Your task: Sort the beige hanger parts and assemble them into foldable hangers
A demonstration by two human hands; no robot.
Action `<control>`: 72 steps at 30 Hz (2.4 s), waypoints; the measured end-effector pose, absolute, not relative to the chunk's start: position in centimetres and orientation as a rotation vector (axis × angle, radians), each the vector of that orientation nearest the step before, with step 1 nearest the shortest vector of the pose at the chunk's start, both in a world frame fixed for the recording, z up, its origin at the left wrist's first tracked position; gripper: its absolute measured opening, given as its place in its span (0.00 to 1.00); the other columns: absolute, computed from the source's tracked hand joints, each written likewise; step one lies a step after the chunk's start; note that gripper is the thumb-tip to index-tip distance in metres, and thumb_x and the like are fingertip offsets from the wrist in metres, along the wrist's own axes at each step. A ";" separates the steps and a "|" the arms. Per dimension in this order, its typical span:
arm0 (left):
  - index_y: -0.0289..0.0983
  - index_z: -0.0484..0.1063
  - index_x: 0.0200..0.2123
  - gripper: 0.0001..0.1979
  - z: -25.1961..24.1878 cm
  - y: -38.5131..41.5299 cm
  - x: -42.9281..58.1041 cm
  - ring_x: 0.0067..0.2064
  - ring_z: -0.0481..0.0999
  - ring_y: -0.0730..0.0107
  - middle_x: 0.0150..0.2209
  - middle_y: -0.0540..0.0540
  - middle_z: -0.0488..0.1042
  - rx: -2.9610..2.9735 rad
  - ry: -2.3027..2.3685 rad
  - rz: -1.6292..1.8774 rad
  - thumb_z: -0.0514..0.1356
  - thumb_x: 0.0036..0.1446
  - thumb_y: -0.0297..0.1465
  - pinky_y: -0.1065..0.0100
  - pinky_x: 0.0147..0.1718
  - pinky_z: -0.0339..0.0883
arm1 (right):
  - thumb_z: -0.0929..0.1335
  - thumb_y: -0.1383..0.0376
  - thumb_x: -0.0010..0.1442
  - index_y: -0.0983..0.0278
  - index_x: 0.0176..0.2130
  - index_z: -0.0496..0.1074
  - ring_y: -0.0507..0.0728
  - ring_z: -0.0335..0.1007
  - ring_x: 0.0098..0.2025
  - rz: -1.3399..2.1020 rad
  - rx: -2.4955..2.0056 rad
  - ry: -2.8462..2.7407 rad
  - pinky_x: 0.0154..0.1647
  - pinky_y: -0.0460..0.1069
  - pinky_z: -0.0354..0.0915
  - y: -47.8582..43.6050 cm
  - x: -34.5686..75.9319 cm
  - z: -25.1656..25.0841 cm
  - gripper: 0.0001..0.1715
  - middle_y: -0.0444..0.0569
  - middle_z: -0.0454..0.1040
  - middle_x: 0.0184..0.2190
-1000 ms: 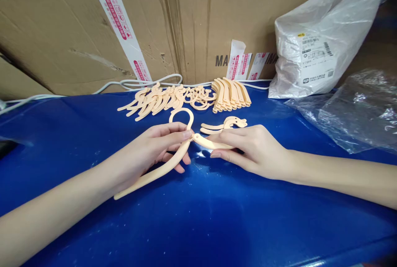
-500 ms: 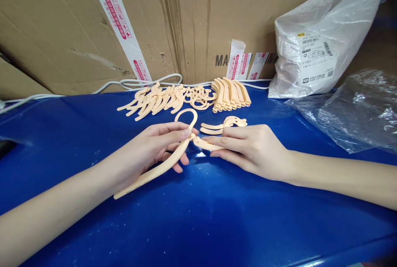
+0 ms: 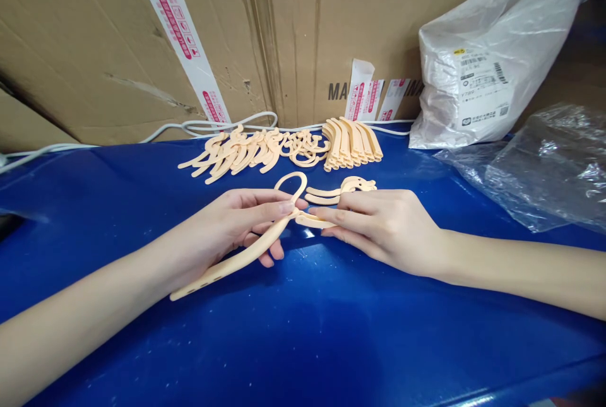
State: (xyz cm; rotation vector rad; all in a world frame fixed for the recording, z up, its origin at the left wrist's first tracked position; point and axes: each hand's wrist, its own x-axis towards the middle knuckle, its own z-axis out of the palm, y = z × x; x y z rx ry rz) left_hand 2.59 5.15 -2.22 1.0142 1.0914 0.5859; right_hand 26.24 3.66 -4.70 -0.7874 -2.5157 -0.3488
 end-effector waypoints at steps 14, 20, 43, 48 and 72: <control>0.40 0.80 0.34 0.04 -2.3 5.3 2.4 0.25 0.76 0.75 0.24 0.52 0.76 1.095 1.047 0.520 0.69 0.53 0.32 0.76 0.22 0.77 | 0.61 0.63 0.71 0.63 0.48 0.79 0.48 0.66 0.27 -0.409 -0.743 -2.509 0.26 0.45 0.57 3.7 26.3 -4.7 0.18 0.44 0.73 0.26; 0.40 0.80 0.32 0.06 -2.4 5.5 2.4 0.27 0.77 0.76 0.27 0.50 0.80 1.107 1.042 0.510 0.71 0.51 0.33 0.79 0.26 0.76 | 0.60 0.63 0.72 0.63 0.46 0.79 0.48 0.67 0.27 -0.403 -0.749 -2.530 0.26 0.45 0.57 3.5 26.3 -4.5 0.19 0.44 0.72 0.26; 0.38 0.78 0.29 0.07 -2.4 5.2 2.2 0.27 0.78 0.75 0.26 0.50 0.79 1.162 1.052 0.586 0.71 0.49 0.33 0.77 0.28 0.76 | 0.60 0.58 0.72 0.63 0.50 0.78 0.46 0.65 0.23 -0.506 -0.720 -2.539 0.21 0.46 0.52 3.1 25.9 -4.8 0.21 0.41 0.72 0.24; 0.37 0.77 0.29 0.05 -2.3 5.3 2.2 0.28 0.78 0.74 0.26 0.50 0.79 1.137 1.036 0.587 0.70 0.50 0.30 0.76 0.29 0.76 | 0.60 0.58 0.72 0.63 0.49 0.78 0.46 0.65 0.22 -0.500 -0.724 -2.536 0.21 0.47 0.51 3.0 25.9 -4.8 0.21 0.41 0.71 0.23; 0.36 0.78 0.26 0.06 -2.1 5.3 2.5 0.26 0.76 0.77 0.26 0.51 0.77 1.062 1.100 0.609 0.72 0.45 0.28 0.80 0.27 0.73 | 0.60 0.60 0.72 0.66 0.47 0.78 0.47 0.67 0.21 -0.460 -0.686 -2.577 0.20 0.48 0.49 2.9 25.7 -4.8 0.20 0.41 0.69 0.21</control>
